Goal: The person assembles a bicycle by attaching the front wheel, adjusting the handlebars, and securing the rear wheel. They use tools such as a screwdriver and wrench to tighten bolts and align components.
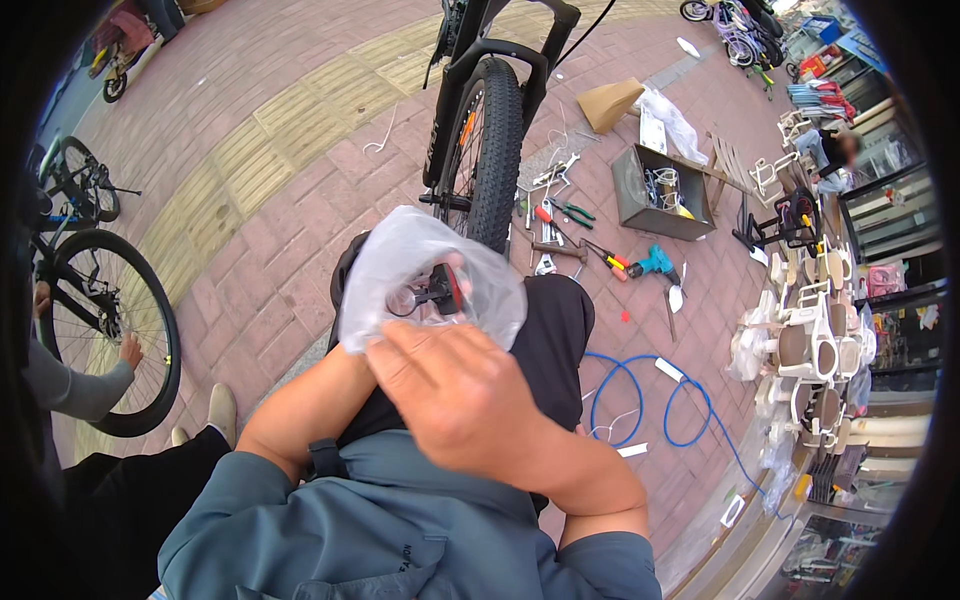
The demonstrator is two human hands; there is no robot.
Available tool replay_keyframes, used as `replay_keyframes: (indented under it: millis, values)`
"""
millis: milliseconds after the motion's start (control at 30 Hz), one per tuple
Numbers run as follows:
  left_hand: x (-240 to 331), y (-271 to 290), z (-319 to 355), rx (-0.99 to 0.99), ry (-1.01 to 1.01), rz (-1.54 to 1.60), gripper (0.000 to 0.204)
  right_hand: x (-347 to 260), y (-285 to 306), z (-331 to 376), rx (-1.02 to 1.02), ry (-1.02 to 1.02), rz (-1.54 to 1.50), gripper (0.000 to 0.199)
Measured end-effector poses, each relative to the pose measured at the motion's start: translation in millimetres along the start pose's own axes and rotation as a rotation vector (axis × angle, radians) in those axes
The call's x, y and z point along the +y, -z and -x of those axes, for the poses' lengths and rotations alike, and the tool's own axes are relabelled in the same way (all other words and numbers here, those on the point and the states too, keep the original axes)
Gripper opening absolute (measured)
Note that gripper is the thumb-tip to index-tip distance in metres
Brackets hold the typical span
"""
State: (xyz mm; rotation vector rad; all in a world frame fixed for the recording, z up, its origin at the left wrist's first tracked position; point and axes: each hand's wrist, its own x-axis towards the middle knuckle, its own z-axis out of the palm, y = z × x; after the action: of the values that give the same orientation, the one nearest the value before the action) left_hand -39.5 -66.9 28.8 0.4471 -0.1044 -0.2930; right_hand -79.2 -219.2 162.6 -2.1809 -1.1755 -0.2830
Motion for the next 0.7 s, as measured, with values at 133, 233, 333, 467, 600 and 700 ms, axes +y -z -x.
replay_keyframes:
  millis: [133, 233, 333, 467, 600, 700]
  values:
    - [3.7, -11.4, 8.4, 0.199, 0.137, 0.175, 0.044, -21.8, -16.3, -8.2, 0.086, 0.075, 0.100, 0.032]
    - [7.9, -11.8, 5.6, 0.086, 0.131, 0.190, 0.050, -22.9, -21.3, -7.7, 0.085, 0.099, 0.129, 0.035]
    - [9.4, -7.0, 11.2, -0.066, 0.008, 0.145, 0.058, -23.9, -19.5, -2.8, 0.079, 0.104, 0.129, 0.033]
    - [6.7, 8.5, 20.6, -0.116, -0.185, -0.496, 0.063, -28.5, -14.2, 2.7, 0.050, 0.106, 0.103, 0.027]
    - [-6.8, 22.4, 9.4, -0.071, 0.121, 0.183, 0.062, -31.5, -13.2, 4.3, 0.014, 0.099, 0.079, 0.025]
    - [-9.7, 22.0, 12.2, -0.153, 0.011, 0.080, 0.058, -31.4, -14.9, 3.9, 0.029, 0.110, 0.075, 0.026]
